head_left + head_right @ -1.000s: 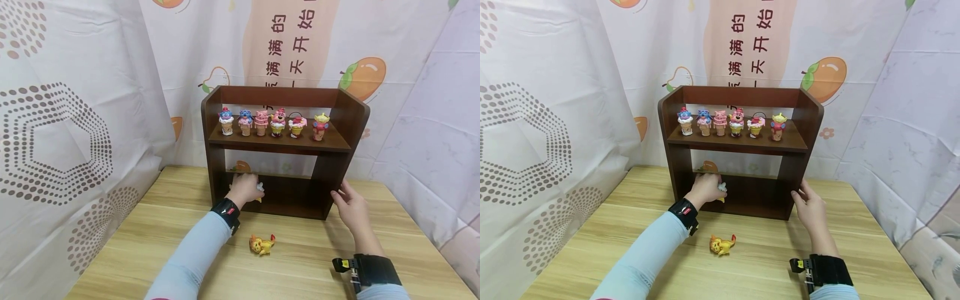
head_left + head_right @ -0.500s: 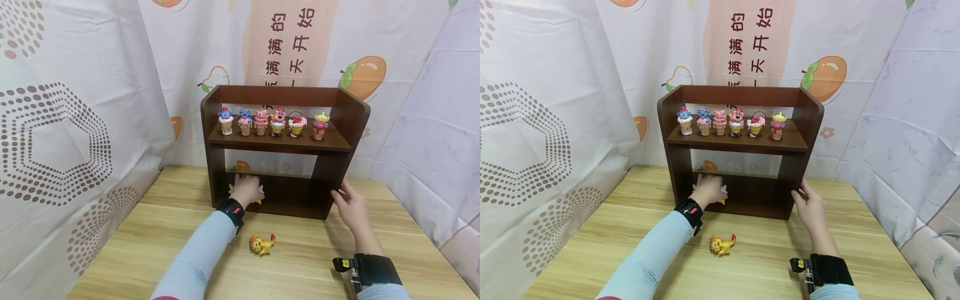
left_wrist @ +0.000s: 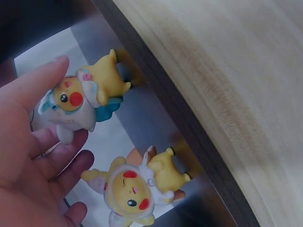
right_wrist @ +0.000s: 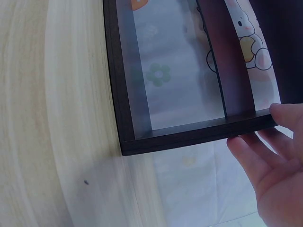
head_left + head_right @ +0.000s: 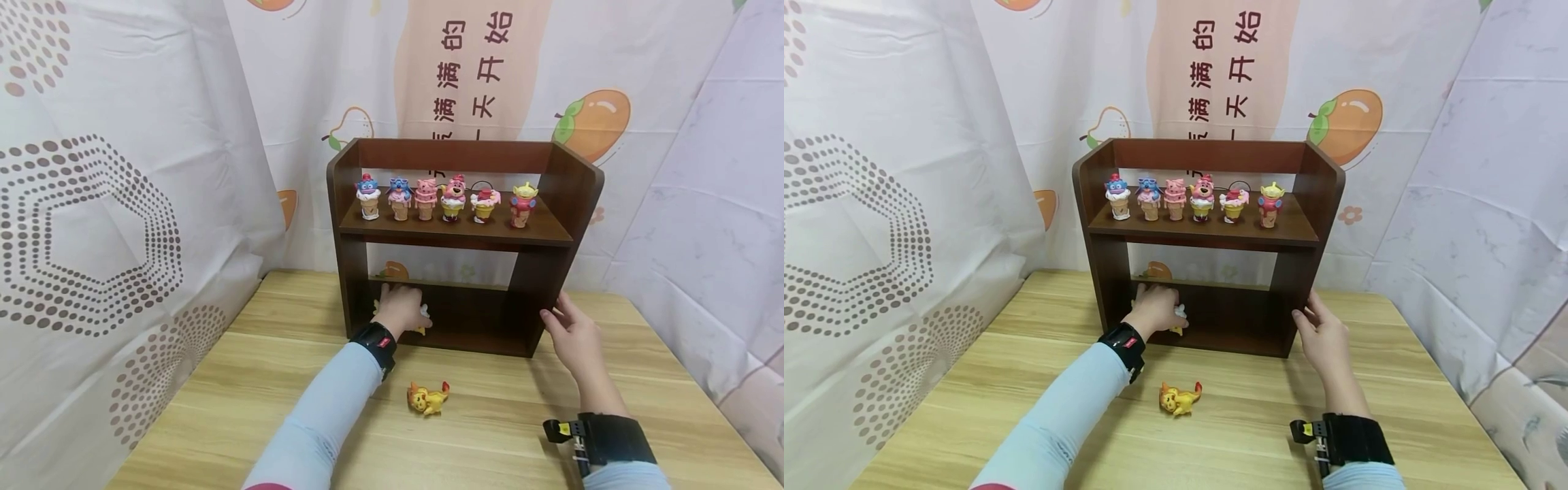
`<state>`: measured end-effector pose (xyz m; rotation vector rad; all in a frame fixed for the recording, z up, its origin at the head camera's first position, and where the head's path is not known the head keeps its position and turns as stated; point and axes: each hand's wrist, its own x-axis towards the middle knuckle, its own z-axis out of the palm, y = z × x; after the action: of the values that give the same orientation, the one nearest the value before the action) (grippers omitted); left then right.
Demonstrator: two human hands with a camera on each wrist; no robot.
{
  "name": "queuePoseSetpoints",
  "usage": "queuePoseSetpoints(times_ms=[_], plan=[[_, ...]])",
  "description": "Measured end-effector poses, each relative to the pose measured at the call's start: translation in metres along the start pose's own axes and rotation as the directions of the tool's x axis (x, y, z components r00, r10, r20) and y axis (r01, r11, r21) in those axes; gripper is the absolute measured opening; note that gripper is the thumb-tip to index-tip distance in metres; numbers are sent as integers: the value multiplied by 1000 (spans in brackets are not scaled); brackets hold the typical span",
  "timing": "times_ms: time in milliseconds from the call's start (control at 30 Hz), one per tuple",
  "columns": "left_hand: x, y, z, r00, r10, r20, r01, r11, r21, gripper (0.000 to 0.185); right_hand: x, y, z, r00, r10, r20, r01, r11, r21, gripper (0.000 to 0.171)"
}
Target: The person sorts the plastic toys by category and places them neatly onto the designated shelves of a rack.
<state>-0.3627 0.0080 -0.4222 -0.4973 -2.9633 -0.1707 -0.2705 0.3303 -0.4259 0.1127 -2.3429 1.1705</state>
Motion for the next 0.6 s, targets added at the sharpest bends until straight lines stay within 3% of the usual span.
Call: queuePoseSetpoints(times_ms=[400,600], plan=[[-6,-2,-13,997,59,39,-59,998,-19,33,0,0,1,1000,-4,-1,4,1000,4,54],[-5,-2,-11,997,75,27,-75,997,-6,31,0,0,1,1000,-4,1,4,1000,7,55]])
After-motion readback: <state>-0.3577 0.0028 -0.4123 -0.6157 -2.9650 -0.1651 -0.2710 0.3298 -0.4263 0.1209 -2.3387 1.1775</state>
